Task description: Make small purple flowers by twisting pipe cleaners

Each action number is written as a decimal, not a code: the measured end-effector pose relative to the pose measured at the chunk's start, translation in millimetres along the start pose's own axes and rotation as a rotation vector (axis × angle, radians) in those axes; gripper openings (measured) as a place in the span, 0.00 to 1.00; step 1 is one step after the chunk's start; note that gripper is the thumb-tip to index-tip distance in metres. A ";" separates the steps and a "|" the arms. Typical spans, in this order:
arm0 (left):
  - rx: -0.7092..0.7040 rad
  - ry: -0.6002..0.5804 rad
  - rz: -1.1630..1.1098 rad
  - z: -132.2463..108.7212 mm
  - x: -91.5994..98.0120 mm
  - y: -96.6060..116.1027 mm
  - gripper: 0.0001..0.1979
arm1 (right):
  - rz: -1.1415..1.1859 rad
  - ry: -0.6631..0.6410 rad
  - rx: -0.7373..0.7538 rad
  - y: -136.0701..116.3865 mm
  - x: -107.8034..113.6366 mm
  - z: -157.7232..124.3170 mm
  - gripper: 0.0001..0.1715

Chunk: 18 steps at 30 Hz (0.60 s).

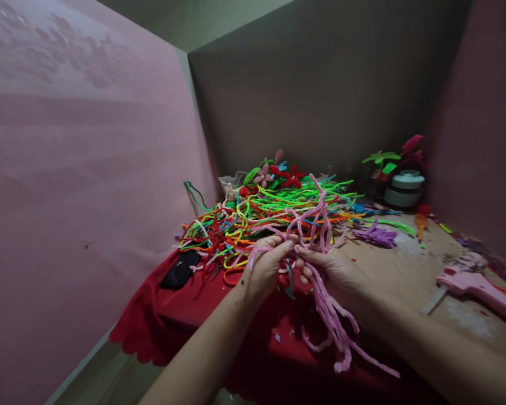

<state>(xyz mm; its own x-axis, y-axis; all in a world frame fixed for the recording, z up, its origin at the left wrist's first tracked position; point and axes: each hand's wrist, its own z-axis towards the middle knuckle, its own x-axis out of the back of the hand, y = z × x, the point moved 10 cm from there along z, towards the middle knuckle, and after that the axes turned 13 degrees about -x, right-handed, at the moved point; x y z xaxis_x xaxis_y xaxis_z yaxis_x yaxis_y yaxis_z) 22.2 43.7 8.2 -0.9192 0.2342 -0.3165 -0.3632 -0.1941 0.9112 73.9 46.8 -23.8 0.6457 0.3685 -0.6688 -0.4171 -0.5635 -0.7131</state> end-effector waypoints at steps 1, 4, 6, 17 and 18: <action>0.000 0.028 0.007 0.5 2.8 -0.1 0.17 | 0.003 0.012 0.000 0.1 1.5 -0.3 0.10; 0.002 0.098 0.033 0.6 9.1 2.3 0.19 | 0.021 0.034 -0.017 2.6 4.2 -0.5 0.08; 0.011 0.103 0.049 -0.7 7.8 5.4 0.20 | 0.027 0.025 -0.031 4.4 2.5 -1.0 0.08; 0.136 -0.080 0.144 -2.0 -21.2 -3.2 0.23 | -0.079 -0.091 0.018 3.3 -10.3 -0.4 0.12; 0.138 -0.081 0.137 -1.4 -21.1 -5.3 0.23 | -0.072 -0.083 0.014 3.7 -8.6 0.0 0.12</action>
<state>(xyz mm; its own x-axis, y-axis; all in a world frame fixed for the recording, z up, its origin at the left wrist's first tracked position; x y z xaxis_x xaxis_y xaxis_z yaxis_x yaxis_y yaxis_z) 43.3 38.4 9.7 -0.9414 0.2911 -0.1701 -0.2065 -0.0988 0.9734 66.8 41.5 -20.6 0.6192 0.4682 -0.6304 -0.3805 -0.5233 -0.7625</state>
